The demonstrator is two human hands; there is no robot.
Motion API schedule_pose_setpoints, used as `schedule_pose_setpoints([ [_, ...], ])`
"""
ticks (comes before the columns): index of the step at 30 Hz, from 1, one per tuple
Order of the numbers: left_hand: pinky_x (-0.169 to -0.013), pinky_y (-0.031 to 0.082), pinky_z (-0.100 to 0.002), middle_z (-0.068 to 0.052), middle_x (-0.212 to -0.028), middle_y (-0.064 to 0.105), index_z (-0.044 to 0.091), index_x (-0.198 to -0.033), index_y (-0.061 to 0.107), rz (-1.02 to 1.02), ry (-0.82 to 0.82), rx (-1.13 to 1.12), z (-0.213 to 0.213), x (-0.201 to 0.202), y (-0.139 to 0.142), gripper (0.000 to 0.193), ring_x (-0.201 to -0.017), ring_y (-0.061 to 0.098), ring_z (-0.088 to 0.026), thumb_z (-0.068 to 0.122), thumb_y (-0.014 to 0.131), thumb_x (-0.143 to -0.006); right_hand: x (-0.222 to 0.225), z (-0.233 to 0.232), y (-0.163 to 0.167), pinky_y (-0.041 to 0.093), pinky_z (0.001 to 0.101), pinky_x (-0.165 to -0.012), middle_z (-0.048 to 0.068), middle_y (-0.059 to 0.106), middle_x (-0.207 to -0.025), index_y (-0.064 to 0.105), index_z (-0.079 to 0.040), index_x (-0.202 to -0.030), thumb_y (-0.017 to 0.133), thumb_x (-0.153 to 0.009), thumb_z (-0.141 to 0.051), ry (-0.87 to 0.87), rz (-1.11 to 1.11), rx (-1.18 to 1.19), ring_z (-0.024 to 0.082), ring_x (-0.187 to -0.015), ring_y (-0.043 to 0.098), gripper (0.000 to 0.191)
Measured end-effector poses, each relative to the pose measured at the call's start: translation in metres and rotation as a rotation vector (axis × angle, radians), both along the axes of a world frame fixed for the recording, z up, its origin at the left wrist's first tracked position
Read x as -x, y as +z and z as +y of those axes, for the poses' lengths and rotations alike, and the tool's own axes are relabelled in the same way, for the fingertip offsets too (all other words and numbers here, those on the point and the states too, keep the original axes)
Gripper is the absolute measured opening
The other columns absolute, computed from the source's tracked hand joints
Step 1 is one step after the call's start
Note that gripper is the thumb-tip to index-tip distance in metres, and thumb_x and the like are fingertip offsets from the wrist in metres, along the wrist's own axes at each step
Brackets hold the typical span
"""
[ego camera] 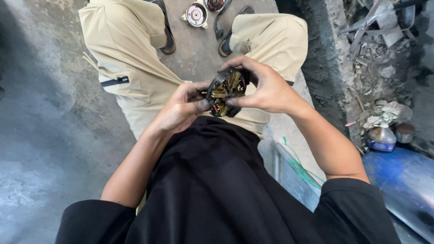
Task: The person sits on a low stool and handles several disassembled motor components on the floor. They pick up a stator and a rotor, compare them, then focus on a carbon brush holder, rotating it and manipulating the brushes with their fingers.
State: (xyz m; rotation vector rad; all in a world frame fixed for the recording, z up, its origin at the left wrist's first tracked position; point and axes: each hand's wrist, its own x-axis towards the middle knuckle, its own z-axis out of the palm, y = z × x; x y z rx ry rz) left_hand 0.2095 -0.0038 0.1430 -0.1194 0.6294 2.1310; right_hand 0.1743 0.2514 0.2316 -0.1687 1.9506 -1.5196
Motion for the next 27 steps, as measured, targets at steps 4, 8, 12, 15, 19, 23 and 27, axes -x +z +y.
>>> schedule_pose_setpoints([
  [4, -0.11, 0.052, -0.039, -0.014, -0.138, 0.061, -0.008, -0.143, 0.051, -0.003, 0.018, 0.06, 0.002, -0.004, -0.002, 0.052, -0.126, 0.062, -0.023, 0.002, 0.07, -0.096, -0.001, 0.002, 0.007, 0.053, 0.033, -0.107, 0.007, 0.072, -0.121, 0.062, -0.005, -0.133, 0.09, -0.08, -0.016, 0.028, 0.139, -0.115, 0.018, -0.116, 0.07, 0.061],
  [8, -0.111, 0.051, -0.039, -0.014, -0.14, 0.061, -0.008, -0.144, 0.052, 0.059, -0.01, 0.039, 0.002, -0.004, 0.001, 0.052, -0.128, 0.061, -0.023, 0.002, 0.07, -0.096, 0.004, 0.007, 0.02, 0.054, 0.0361, -0.106, 0.013, 0.069, -0.128, 0.065, -0.007, -0.133, 0.09, -0.079, -0.015, 0.122, 0.409, -0.166, 0.026, -0.121, 0.069, 0.06],
  [12, -0.114, 0.049, -0.038, -0.014, -0.142, 0.06, -0.01, -0.145, 0.053, 0.136, -0.04, 0.013, 0.0, 0.0, 0.01, 0.054, -0.13, 0.06, -0.022, 0.004, 0.072, -0.096, 0.003, 0.005, 0.036, 0.057, 0.0353, -0.105, 0.011, 0.069, -0.131, 0.059, -0.01, -0.142, 0.087, -0.083, -0.016, 0.143, 0.387, -0.186, 0.024, -0.12, 0.071, 0.066],
  [15, -0.114, 0.049, -0.038, -0.015, -0.141, 0.061, -0.01, -0.144, 0.053, 0.126, -0.044, -0.005, 0.0, 0.002, 0.017, 0.057, -0.13, 0.061, -0.023, 0.007, 0.075, -0.095, -0.002, 0.004, 0.045, 0.055, 0.0364, -0.105, 0.011, 0.068, -0.129, 0.055, -0.008, -0.147, 0.086, -0.081, -0.013, 0.197, 0.402, -0.222, 0.025, -0.12, 0.069, 0.073],
  [19, -0.113, 0.049, -0.039, -0.017, -0.138, 0.063, -0.01, -0.145, 0.053, 0.074, -0.1, -0.02, -0.004, 0.003, 0.022, 0.061, -0.128, 0.062, -0.024, 0.011, 0.077, -0.093, 0.003, 0.007, 0.041, 0.051, 0.0369, -0.11, 0.012, 0.067, -0.133, 0.049, -0.005, -0.149, 0.085, -0.079, -0.012, 0.171, 0.159, -0.011, 0.022, -0.124, 0.067, 0.079],
  [23, -0.115, 0.048, -0.039, -0.016, -0.14, 0.063, -0.01, -0.145, 0.053, 0.112, -0.074, -0.05, -0.002, 0.004, 0.019, 0.059, -0.13, 0.061, -0.023, 0.01, 0.076, -0.094, 0.003, 0.004, 0.034, 0.051, 0.0357, -0.111, 0.012, 0.067, -0.132, 0.053, -0.004, -0.146, 0.086, -0.081, -0.011, 0.117, 0.097, 0.016, 0.021, -0.123, 0.066, 0.073],
  [27, -0.115, 0.047, -0.038, -0.014, -0.14, 0.062, -0.009, -0.144, 0.054, 0.13, -0.063, 0.005, -0.003, 0.0, 0.011, 0.058, -0.13, 0.06, -0.023, 0.007, 0.075, -0.093, 0.001, 0.002, 0.034, 0.054, 0.0342, -0.109, 0.011, 0.071, -0.128, 0.056, -0.005, -0.141, 0.084, -0.083, -0.009, 0.154, 0.32, -0.066, 0.021, -0.121, 0.071, 0.065],
])
